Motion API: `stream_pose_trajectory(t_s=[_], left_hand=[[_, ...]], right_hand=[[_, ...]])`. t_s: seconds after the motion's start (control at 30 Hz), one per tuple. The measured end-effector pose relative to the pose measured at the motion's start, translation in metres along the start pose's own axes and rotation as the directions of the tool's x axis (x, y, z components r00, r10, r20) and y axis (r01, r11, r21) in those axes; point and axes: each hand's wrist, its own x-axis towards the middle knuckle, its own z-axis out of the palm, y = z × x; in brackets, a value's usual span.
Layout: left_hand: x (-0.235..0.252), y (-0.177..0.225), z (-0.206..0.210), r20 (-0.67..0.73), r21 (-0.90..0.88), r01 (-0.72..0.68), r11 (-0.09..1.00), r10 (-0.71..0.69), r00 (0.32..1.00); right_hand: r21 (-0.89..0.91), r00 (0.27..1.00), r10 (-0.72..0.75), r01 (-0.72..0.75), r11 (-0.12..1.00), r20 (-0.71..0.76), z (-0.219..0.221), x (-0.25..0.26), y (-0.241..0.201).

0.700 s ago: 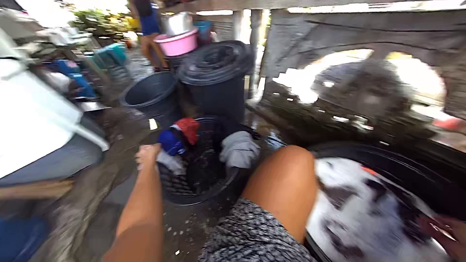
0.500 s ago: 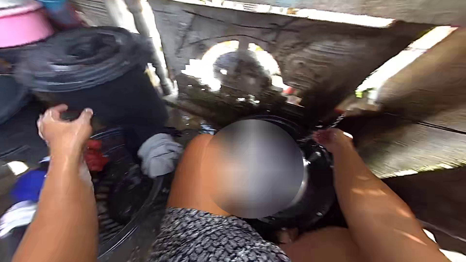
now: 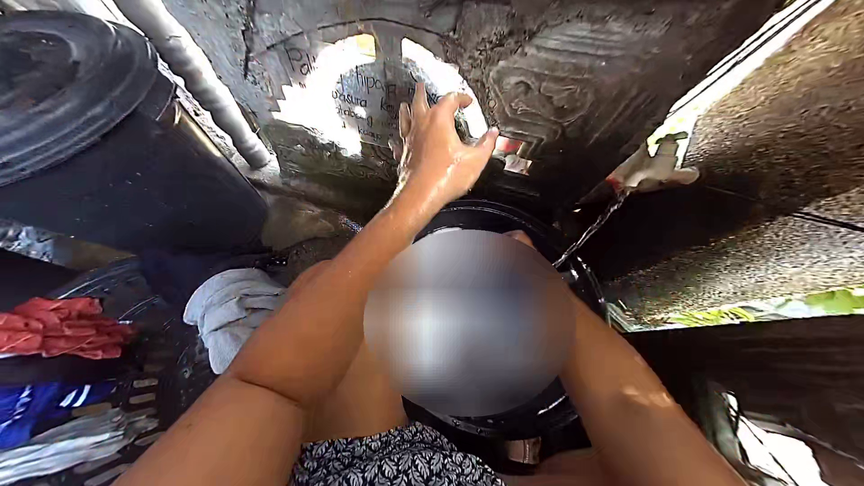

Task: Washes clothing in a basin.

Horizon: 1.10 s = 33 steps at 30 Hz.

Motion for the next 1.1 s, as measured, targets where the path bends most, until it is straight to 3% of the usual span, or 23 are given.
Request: stream_pose_trajectory(t_s=[0.1,0.17,0.23,0.3,0.37,0.43,0.5,0.53,0.63,0.7,0.73,0.83,0.9,1.0,1.03,1.1], left_hand=[[0.009,-0.017,0.028,0.133,-0.031,0.076,0.997,-0.071,0.989],[0.018,-0.02,0.038,0.184,-0.044,0.077,0.996,-0.068,0.981],[0.024,-0.02,0.042,0.208,-0.008,0.068,0.998,-0.065,0.976],[0.028,-0.022,0.041,0.213,0.041,0.053,0.998,-0.061,0.975],[0.028,-0.028,0.037,0.207,0.053,0.03,0.998,-0.04,0.978],[0.024,-0.034,0.032,0.206,0.014,-0.007,1.0,0.004,0.979],[0.019,-0.036,0.029,0.212,-0.049,-0.036,0.998,0.046,0.976],[0.017,-0.034,0.028,0.22,-0.061,-0.049,0.997,0.061,0.974],[0.008,-0.029,0.032,0.233,-0.075,-0.131,0.988,0.145,0.962],[0.0,-0.021,0.032,0.291,-0.062,-0.18,0.982,0.19,0.938],[-0.004,-0.016,0.031,0.352,-0.036,-0.186,0.982,0.187,0.917],[-0.012,-0.013,0.028,0.465,0.016,-0.21,0.978,0.178,0.867],[-0.018,-0.013,0.02,0.484,0.028,-0.217,0.976,0.177,0.857],[-0.027,-0.01,0.002,0.468,0.027,-0.204,0.979,0.168,0.867],[-0.029,-0.007,-0.003,0.462,0.024,-0.2,0.979,0.167,0.871],[-0.035,-0.002,-0.005,0.457,0.0,-0.206,0.978,0.184,0.87]], right_hand=[[-0.134,0.945,-0.263,0.291,0.947,0.193,0.095,-0.004,-0.026],[-0.195,0.884,-0.339,0.413,0.89,0.323,0.161,-0.023,-0.04],[-0.332,0.887,-0.293,0.414,0.848,0.356,0.218,-0.049,-0.035],[-0.43,0.915,-0.287,0.389,0.815,0.283,0.247,-0.068,-0.014],[-0.439,0.899,-0.376,0.438,0.784,0.225,0.25,-0.086,0.018],[-0.416,0.835,-0.534,0.535,0.735,0.131,0.249,-0.103,0.063],[-0.28,0.822,-0.569,0.552,0.786,0.025,0.246,-0.11,0.103],[-0.156,0.847,-0.529,0.515,0.843,-0.061,0.244,-0.109,0.113],[0.197,0.981,-0.157,0.176,0.964,-0.111,0.215,-0.103,0.099],[0.255,0.998,0.063,-0.067,0.965,0.025,0.181,-0.091,0.076],[0.193,0.991,0.081,-0.101,0.976,0.106,0.166,-0.083,0.068],[-0.058,0.963,-0.079,0.096,0.994,0.256,0.138,-0.074,0.052],[-0.165,0.908,-0.158,0.237,0.957,0.389,0.128,-0.085,0.039],[-0.154,0.674,-0.14,0.357,0.921,0.725,0.113,-0.102,0.0],[-0.198,0.66,-0.126,0.393,0.898,0.74,0.119,-0.104,-0.013],[-0.248,0.78,-0.253,0.459,0.853,0.572,0.154,-0.104,-0.025]])
